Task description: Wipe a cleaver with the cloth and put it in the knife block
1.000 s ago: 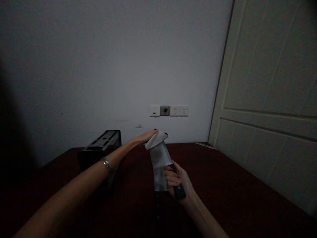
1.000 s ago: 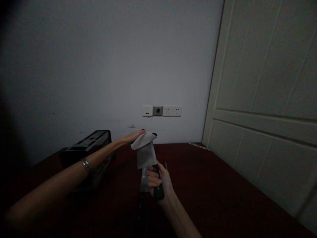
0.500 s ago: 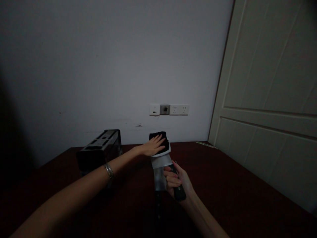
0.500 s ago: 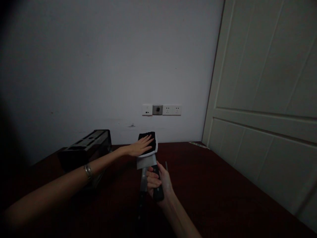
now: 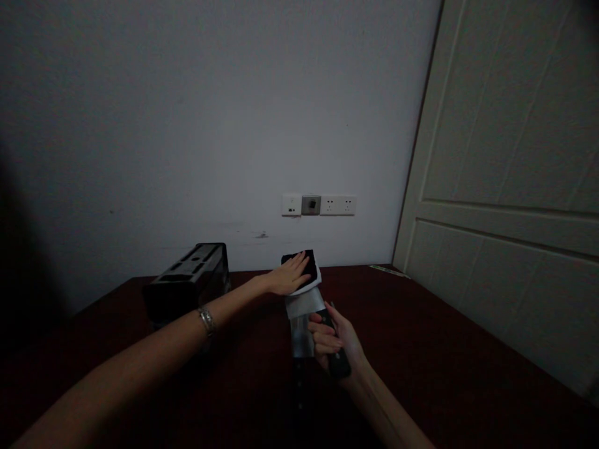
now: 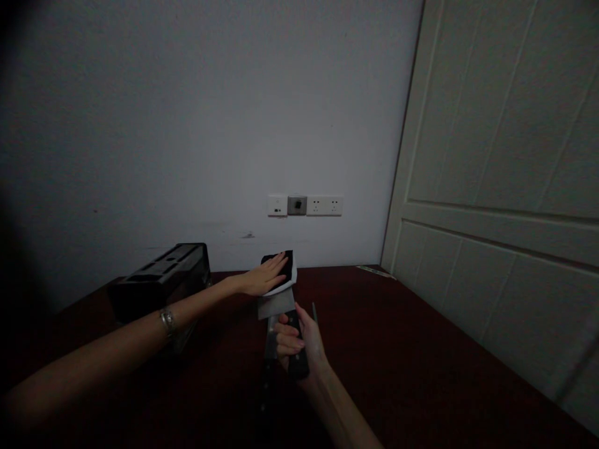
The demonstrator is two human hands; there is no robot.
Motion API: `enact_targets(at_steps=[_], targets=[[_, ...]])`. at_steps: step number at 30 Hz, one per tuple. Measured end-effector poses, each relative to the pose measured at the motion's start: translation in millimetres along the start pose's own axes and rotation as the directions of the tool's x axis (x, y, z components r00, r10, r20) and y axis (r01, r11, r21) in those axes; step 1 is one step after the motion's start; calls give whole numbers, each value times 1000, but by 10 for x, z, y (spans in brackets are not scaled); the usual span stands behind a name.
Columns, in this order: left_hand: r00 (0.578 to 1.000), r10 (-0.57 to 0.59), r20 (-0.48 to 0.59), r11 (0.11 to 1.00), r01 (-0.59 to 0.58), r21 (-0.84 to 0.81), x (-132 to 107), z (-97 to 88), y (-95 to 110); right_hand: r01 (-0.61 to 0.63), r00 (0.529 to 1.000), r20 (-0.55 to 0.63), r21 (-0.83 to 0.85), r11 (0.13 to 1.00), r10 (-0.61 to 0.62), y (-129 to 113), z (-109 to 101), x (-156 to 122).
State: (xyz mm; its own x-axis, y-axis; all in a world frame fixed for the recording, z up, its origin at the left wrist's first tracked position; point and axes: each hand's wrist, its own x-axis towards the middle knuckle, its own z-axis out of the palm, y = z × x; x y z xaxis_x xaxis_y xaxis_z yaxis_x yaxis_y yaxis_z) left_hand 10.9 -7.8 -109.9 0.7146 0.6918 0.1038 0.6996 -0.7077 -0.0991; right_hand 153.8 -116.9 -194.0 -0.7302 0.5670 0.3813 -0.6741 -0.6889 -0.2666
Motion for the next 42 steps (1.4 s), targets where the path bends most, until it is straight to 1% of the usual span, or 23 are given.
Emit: enact_targets(at_steps=[9, 12, 15, 18, 21, 25, 29, 32, 37, 42], targets=[[996, 84, 5, 995, -84, -51, -198, 61, 275, 15, 1000, -23, -24, 1000, -16, -33, 2, -7], [991, 129, 19, 991, -128, -22, -278, 41, 382, 41, 999, -31, -12, 999, -42, -31, -2, -18], [984, 172, 34, 985, -173, 11, -345, 7, 458, 41, 999, -23, -13, 999, -42, -34, -19, -26], [983, 186, 15, 982, -186, 31, -382, -30, 490, 39, 999, -24, -37, 999, -40, -37, -32, -28], [981, 191, -19, 980, -190, 59, -376, -53, 496, 60, 998, -23, -61, 996, -62, -37, -33, -37], [979, 193, -71, 979, -187, 88, -306, -43, 475, 105, 993, -44, -83, 991, -109, -40, -19, -62], [972, 208, -112, 975, -196, 109, -236, -17, 429, 112, 994, -2, -93, 989, -112, -52, 11, -65], [974, 192, -117, 978, -180, 109, -213, -12, 388, 89, 996, 23, -96, 991, -88, -59, 32, -47], [984, 147, -97, 987, -139, 87, -195, -30, 296, 43, 999, 9, -104, 994, -42, -51, 49, -24], [990, 112, -86, 991, -105, 82, -137, -91, 178, 17, 1000, -5, -107, 994, -18, -34, 72, -24]])
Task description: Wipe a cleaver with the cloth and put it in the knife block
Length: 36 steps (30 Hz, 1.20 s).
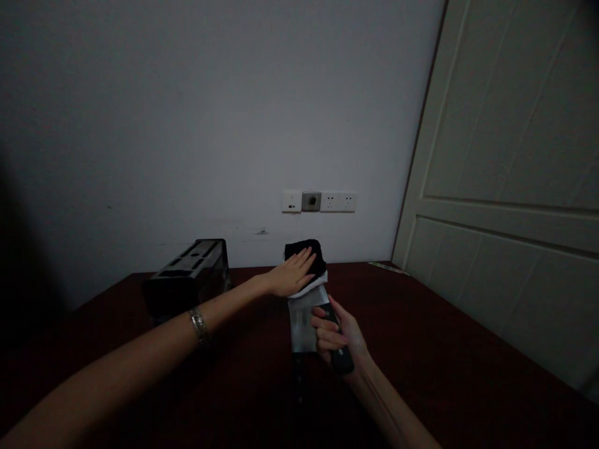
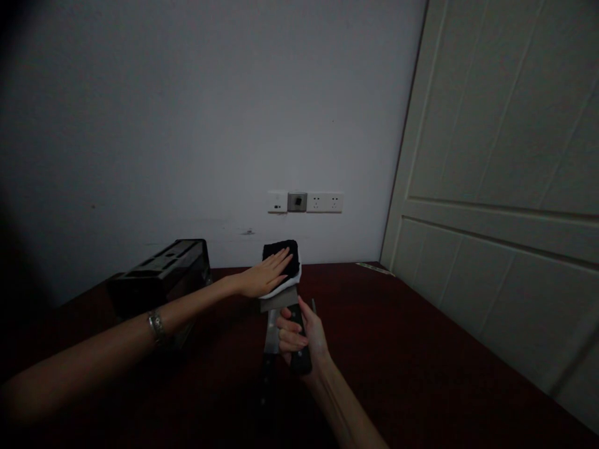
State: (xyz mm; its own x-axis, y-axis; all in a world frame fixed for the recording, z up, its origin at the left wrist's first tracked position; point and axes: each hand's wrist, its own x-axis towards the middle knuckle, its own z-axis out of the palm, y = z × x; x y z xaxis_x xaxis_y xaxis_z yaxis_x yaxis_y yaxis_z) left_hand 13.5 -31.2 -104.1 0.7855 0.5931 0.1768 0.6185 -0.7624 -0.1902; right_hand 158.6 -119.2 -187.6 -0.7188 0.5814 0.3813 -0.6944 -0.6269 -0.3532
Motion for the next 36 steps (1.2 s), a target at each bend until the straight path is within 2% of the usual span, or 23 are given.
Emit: enact_targets(at_steps=[11, 15, 21, 30, 36], targets=[[999, -48, -2, 998, 48, -28, 193, -19, -373, -16, 1000, -2, -12, 1000, 16, 30, 46, -6], [999, -48, 13, 999, 48, -25, 210, -45, -424, -13, 1000, 14, -8, 1000, 13, 40, 59, -3], [999, -40, -16, 999, 39, -29, 141, -53, -332, -17, 1000, 11, -31, 999, 17, 45, 63, 8], [1000, 28, -3, 999, -28, -41, -6, -2, -46, -5, 1000, -27, -6, 1000, 5, 34, 17, 4], [997, 77, -9, 995, -77, -56, -143, -21, 114, -1, 1000, 12, -1, 1000, 1, 34, 27, 5]])
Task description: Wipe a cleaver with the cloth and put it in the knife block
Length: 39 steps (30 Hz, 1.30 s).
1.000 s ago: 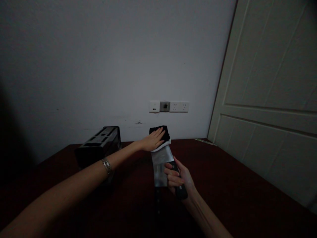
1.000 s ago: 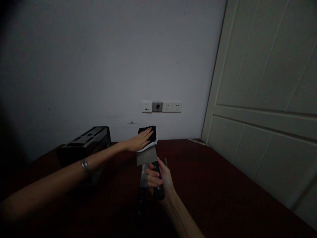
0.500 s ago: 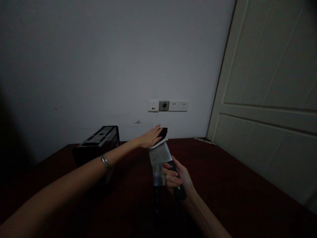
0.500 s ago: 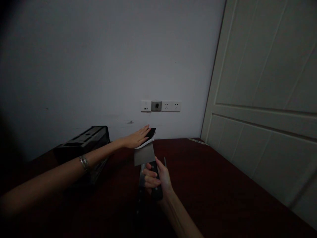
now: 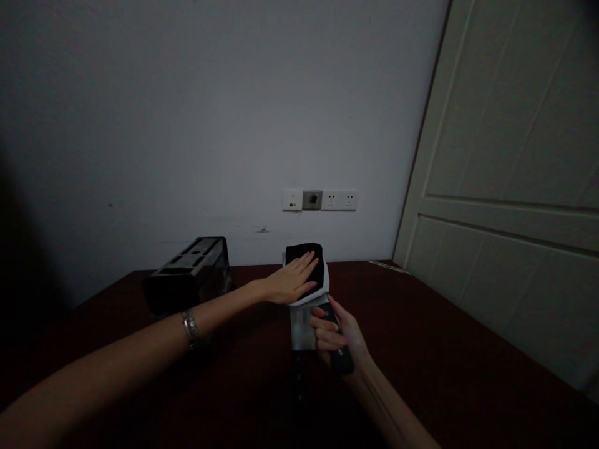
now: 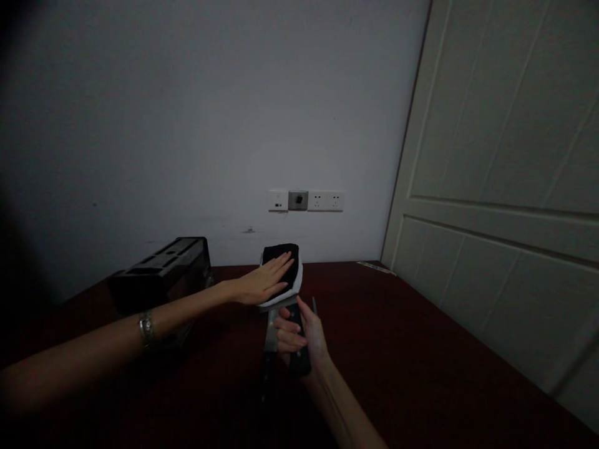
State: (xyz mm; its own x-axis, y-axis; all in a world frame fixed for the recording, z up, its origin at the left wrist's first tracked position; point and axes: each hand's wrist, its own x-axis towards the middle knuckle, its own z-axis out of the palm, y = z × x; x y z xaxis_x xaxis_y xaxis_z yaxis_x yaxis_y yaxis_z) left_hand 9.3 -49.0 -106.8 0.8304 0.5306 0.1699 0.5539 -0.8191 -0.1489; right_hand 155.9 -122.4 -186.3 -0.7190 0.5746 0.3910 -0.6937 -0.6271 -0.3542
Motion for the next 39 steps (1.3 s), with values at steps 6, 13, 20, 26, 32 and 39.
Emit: enact_targets(at_steps=[6, 13, 20, 26, 32, 39], targets=[[992, 126, -23, 992, -125, 29, -112, -18, 173, 14, 1000, 28, 1, 1000, -14, -14, -2, -7], [990, 133, -39, 991, -132, 26, -86, -71, 162, 21, 999, 31, -4, 1000, -21, -20, 38, -10], [999, 16, -41, 1000, -15, 24, 50, -95, -98, -23, 999, 38, -15, 1000, 23, 3, 76, 4], [996, -69, -49, 998, 69, -4, 158, -76, -391, -38, 999, 38, -3, 999, 38, 28, 61, 5], [984, -67, -167, 990, 44, -137, 217, -89, -582, -60, 996, 64, -3, 998, 60, 26, 66, 17], [812, -375, -447, 837, 89, -540, 217, -173, -695, -81, 993, 76, -61, 995, 85, 80, 118, 51]])
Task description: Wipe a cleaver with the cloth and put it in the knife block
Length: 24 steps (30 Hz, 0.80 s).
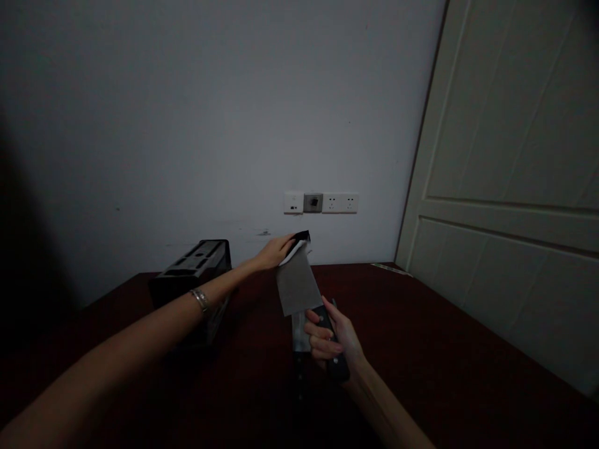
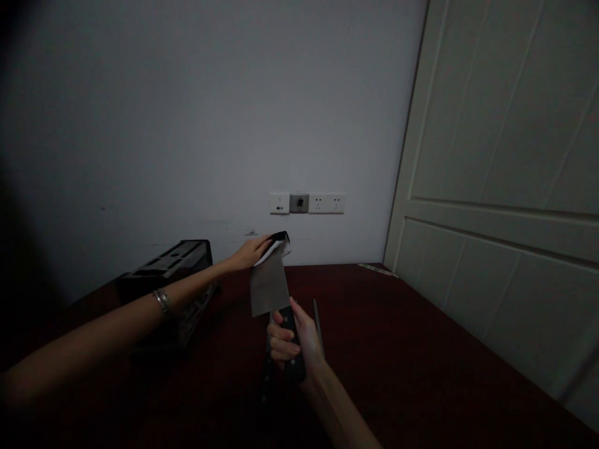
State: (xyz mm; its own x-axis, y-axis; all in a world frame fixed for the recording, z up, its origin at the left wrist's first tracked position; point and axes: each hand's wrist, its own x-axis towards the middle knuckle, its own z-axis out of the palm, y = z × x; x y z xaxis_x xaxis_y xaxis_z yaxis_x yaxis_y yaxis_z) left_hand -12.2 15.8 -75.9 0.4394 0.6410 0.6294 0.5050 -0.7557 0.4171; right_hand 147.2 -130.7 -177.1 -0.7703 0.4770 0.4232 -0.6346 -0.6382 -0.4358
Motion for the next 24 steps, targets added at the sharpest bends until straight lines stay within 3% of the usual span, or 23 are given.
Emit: enact_targets(at_steps=[2, 6, 9, 11, 14, 17, 20, 24], targets=[[967, -141, -211, 988, 125, -86, 51, -85, -25, -7, 1000, 4, -20, 1000, 7, 15, 26, 10], [792, -311, -526, 950, 260, -171, 73, -314, -90, 0, 1000, -22, -39, 999, -1, 21, 24, 19], [627, -434, -647, 901, 325, -288, -64, -411, -124, 24, 998, -50, -40, 999, -26, 2, -18, 20], [551, -520, -652, 854, 359, -378, -221, -393, -137, 46, 996, -70, -38, 998, -48, -18, -39, 16], [492, -660, -567, 751, 413, -515, -503, -273, -148, 75, 992, -100, -37, 996, -79, -49, -40, 0], [463, -796, -391, 597, 491, -635, -781, -132, -141, 95, 986, -135, -40, 995, -100, -70, -32, -16], [461, -873, -160, 429, 569, -701, -1017, -33, -99, 106, 978, -175, -50, 993, -113, -72, -47, -22], [470, -875, 113, 255, 648, -718, -1264, 19, 1, 94, 976, -190, -80, 992, -108, -53, -79, -15]])
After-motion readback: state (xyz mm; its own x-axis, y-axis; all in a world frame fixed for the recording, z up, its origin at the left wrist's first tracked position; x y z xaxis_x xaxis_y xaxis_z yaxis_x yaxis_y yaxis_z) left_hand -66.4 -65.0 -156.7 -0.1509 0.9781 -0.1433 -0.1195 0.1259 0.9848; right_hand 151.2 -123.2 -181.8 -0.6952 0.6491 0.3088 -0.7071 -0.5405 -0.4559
